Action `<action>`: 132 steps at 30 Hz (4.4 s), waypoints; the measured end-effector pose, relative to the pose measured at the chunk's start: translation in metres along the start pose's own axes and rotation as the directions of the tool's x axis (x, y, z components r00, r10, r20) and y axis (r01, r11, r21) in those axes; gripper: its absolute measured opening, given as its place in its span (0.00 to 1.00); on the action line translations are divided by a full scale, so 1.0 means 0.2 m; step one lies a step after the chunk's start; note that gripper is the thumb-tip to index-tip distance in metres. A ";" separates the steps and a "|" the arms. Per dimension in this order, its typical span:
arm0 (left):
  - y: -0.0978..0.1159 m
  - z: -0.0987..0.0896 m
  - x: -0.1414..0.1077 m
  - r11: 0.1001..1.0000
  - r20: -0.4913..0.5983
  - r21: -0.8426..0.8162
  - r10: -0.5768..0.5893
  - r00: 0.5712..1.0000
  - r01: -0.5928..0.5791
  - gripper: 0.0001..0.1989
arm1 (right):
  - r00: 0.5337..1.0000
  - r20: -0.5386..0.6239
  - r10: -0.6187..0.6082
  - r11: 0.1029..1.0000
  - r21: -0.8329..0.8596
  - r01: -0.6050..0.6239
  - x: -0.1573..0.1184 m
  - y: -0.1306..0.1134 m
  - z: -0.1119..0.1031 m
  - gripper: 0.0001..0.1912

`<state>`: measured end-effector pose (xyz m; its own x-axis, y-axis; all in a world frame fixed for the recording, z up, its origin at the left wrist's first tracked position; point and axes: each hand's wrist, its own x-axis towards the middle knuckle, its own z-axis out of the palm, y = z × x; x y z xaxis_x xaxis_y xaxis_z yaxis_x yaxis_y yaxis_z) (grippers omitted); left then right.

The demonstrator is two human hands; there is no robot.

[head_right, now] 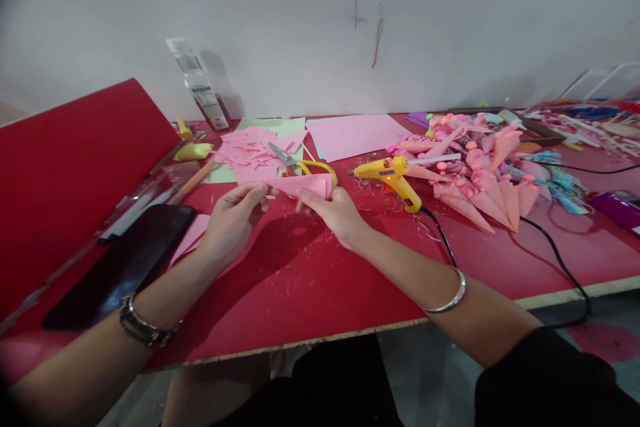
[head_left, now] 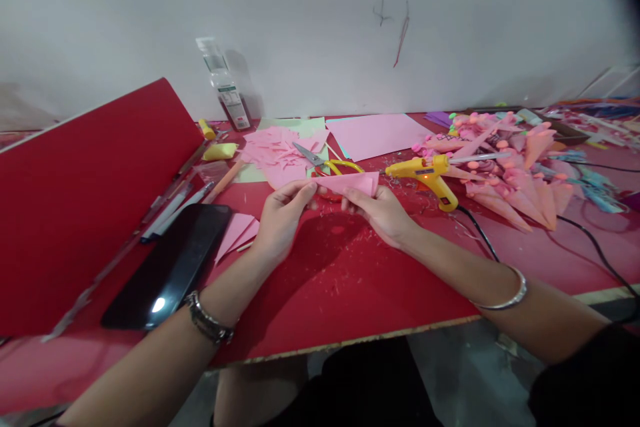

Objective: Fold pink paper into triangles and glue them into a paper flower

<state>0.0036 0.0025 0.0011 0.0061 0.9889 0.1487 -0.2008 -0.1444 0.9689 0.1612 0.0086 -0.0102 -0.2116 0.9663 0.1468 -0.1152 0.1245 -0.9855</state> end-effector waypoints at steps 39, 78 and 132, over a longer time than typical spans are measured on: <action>0.01 0.03 -0.03 0.996 0.251 0.089 -0.044 0.967 0.022 0.06 | 0.999 0.002 -0.036 0.999 -0.035 0.036 0.00 0.01 -0.01 0.11; 0.02 0.03 -0.03 0.918 0.106 0.392 0.024 0.994 -0.064 0.07 | 0.986 0.144 -0.087 0.954 -0.273 0.124 -0.02 -0.03 0.00 0.09; 0.03 -0.03 0.00 0.969 -0.055 0.248 0.010 0.998 0.004 0.06 | 0.944 0.310 0.113 0.954 -0.298 -0.017 -0.02 -0.03 0.00 0.13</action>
<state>-0.0042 0.0012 0.0058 -0.0497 0.9879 0.1469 0.0480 -0.1445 0.9883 0.1633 0.0033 -0.0056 -0.5140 0.8561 0.0533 0.1827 0.1699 -0.9684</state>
